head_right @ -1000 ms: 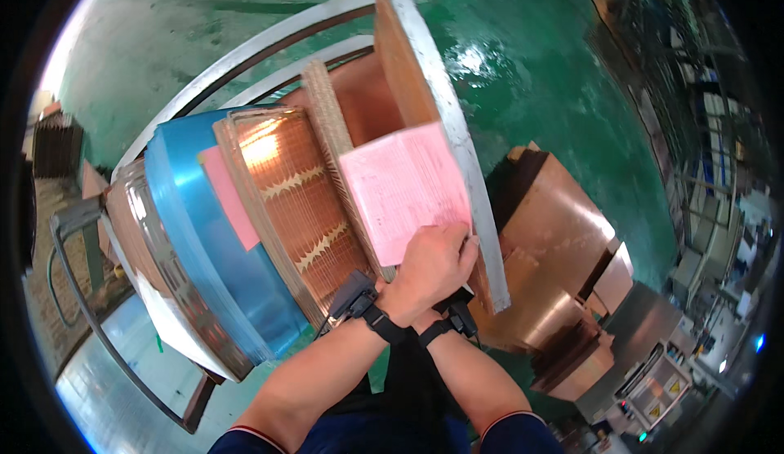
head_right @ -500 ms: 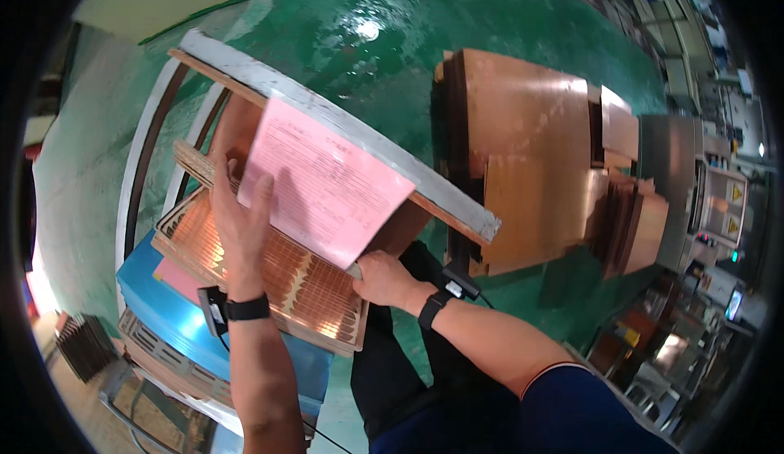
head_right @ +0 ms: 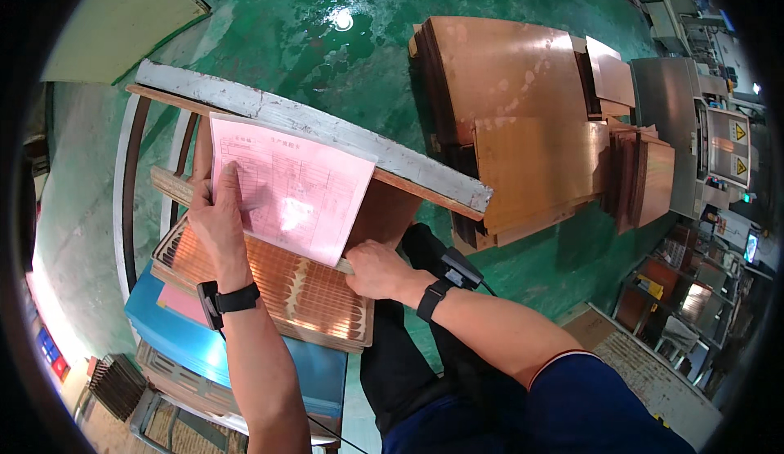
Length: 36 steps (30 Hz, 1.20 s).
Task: Sorting and moving copper metal sheets from a transport cart to storage racks and processing stations on a factory floor.
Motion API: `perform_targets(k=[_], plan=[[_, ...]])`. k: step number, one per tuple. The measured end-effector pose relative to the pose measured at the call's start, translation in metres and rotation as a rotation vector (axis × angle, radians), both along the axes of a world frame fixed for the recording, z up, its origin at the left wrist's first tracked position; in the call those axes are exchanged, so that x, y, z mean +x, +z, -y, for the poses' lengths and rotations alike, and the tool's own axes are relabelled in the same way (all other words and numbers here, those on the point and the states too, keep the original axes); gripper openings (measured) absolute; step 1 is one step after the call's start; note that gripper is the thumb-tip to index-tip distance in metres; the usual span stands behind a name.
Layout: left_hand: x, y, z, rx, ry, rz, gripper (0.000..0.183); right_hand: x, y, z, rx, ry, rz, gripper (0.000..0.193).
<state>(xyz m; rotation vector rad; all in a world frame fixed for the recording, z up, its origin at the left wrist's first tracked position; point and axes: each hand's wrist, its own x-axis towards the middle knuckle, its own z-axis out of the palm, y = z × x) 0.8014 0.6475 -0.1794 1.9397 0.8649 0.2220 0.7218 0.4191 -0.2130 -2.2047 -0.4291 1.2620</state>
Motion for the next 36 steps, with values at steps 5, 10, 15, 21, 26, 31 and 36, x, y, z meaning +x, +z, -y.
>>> perform_targets(k=[5,10,15,21,26,31,36], plan=[[-0.001,-0.004,-0.003,0.073,-0.031,-0.050,0.044,-0.006,-0.005,-0.001,0.051,0.005,0.066,0.028],[0.000,-0.019,0.004,0.434,-0.155,-0.117,0.038,-0.007,-0.008,-0.001,0.119,-0.027,0.104,0.030],[-0.005,-0.032,0.010,0.628,-0.231,-0.108,0.029,-0.004,-0.003,-0.004,0.120,-0.042,0.055,0.035],[-0.009,-0.027,0.007,0.370,-0.211,-0.045,0.030,-0.006,-0.009,0.001,0.115,-0.041,0.110,0.034],[-0.011,-0.030,-0.012,0.266,-0.219,0.123,0.029,-0.014,-0.019,0.004,0.178,0.027,0.131,0.043],[-0.010,-0.038,-0.022,0.602,-0.317,0.138,0.028,-0.006,0.002,-0.005,0.166,0.025,0.091,0.049],[-0.012,-0.038,-0.023,0.761,-0.426,0.135,0.018,-0.001,0.003,0.000,0.254,-0.008,0.064,0.057]])
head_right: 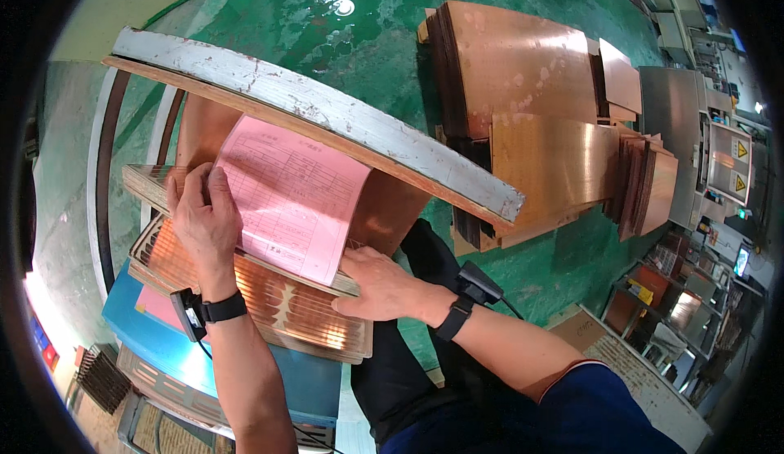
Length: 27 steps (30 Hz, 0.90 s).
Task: Sorting and moving copper metal sheets from a transport cart to storage racks and processing stations on a factory floor.
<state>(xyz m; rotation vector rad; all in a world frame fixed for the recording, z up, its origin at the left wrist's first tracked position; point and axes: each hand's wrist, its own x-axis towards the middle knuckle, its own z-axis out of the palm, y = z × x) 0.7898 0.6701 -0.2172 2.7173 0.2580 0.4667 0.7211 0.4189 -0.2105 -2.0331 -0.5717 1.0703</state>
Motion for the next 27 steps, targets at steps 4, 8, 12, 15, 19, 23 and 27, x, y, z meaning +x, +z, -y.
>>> perform_targets(k=[4,8,12,15,19,23,27], plan=[[-0.001,-0.003,-0.001,0.008,0.008,-0.013,0.015,0.015,-0.011,0.011,0.253,-0.278,-0.482,0.070],[-0.008,0.001,-0.004,0.036,0.021,-0.070,0.013,0.030,-0.012,0.011,0.401,-0.697,-0.981,0.071],[-0.007,0.000,-0.003,0.002,0.002,-0.077,0.013,0.034,-0.026,0.001,0.746,-0.910,-1.082,0.057],[-0.008,-0.003,-0.002,0.018,0.004,-0.055,0.014,0.031,-0.035,-0.012,0.864,-1.210,-1.079,0.044],[-0.011,0.001,-0.003,0.015,0.014,-0.087,0.015,0.025,-0.046,-0.012,0.826,-1.300,-1.050,0.040],[-0.012,0.001,-0.003,0.019,0.045,-0.106,0.014,0.024,-0.045,-0.009,0.952,-1.224,-1.056,0.035],[-0.009,0.000,-0.001,0.011,0.033,-0.094,0.014,0.026,-0.035,-0.008,0.918,-1.194,-0.997,0.034]])
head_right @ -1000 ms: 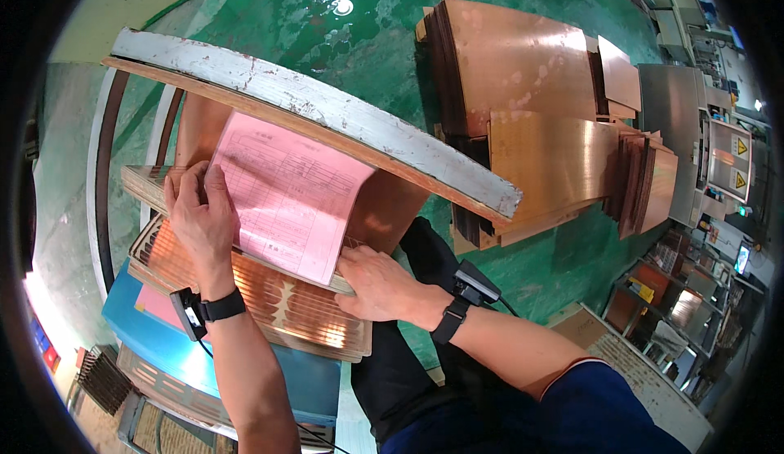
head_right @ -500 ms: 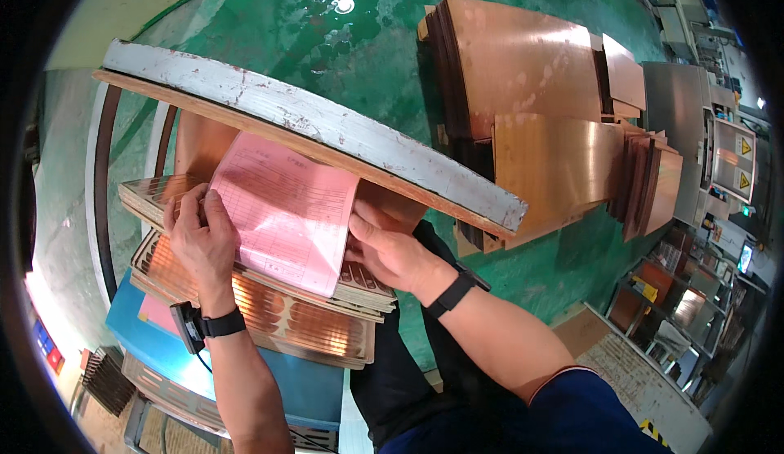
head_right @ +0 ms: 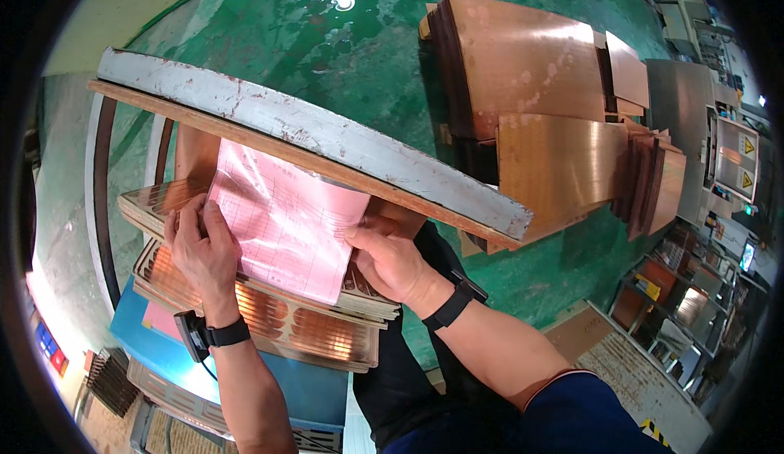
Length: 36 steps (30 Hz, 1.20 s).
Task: Sorting and moving copper metal sheets from a transport cart to storage racks and processing stations on a factory floor.
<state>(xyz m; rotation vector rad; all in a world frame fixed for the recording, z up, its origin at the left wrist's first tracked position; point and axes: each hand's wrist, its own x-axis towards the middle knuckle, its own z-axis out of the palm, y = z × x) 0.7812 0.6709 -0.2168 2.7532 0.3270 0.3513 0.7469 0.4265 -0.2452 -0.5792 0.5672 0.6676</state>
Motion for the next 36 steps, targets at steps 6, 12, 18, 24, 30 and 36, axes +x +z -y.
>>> perform_targets(k=[6,12,18,24,30,36], plan=[[0.000,0.001,-0.001,0.013,0.000,0.001,0.014,0.009,0.017,-0.001,-0.121,-0.031,-0.070,0.024],[-0.009,0.001,-0.005,0.030,0.007,-0.007,0.014,0.001,0.018,-0.003,-0.147,-0.002,-0.068,0.030],[-0.014,0.005,-0.007,0.019,0.024,-0.003,0.013,-0.001,0.027,-0.007,-0.152,0.025,-0.020,0.028],[-0.015,0.005,-0.007,-0.002,0.024,0.013,0.013,-0.003,0.027,-0.004,-0.171,0.067,-0.013,0.030],[-0.011,0.005,-0.005,0.003,0.024,0.001,0.013,-0.003,0.026,-0.003,-0.155,0.050,-0.023,0.029],[-0.014,0.003,-0.006,0.037,0.019,0.036,0.012,-0.003,0.026,-0.001,-0.157,0.061,-0.015,0.028]])
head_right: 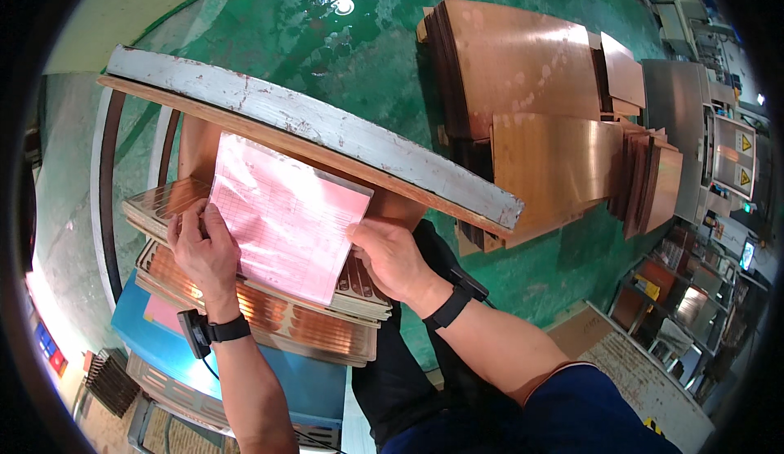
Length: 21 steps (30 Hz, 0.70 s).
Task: Sorting and moving copper metal sheets from a transport cart to storage racks and processing stations on a factory floor.
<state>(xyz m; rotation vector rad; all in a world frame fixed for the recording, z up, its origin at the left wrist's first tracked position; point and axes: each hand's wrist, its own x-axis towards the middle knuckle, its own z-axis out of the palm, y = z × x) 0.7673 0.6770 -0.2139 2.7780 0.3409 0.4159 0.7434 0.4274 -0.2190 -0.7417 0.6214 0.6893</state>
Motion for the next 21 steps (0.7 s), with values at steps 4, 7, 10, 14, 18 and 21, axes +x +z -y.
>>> perform_targets(k=[4,7,10,14,18,21], plan=[[-0.002,-0.001,0.000,0.006,-0.008,-0.013,0.013,0.002,0.006,-0.002,-0.011,0.012,-0.006,0.027],[-0.002,0.000,0.000,-0.003,0.001,-0.042,0.013,0.000,0.007,-0.002,-0.011,0.038,0.012,0.025],[-0.004,-0.002,-0.001,-0.010,0.016,-0.019,0.013,0.000,0.012,-0.003,-0.056,0.033,0.046,0.021],[-0.005,-0.002,-0.002,0.003,0.022,-0.044,0.015,0.000,0.021,-0.003,-0.170,0.097,0.123,0.021],[-0.007,-0.002,-0.003,-0.001,0.027,-0.048,0.016,0.000,0.033,-0.006,-0.217,0.142,0.195,0.023],[-0.008,-0.002,-0.003,0.001,0.033,-0.079,0.016,-0.005,0.031,-0.004,-0.259,0.208,0.225,0.024]])
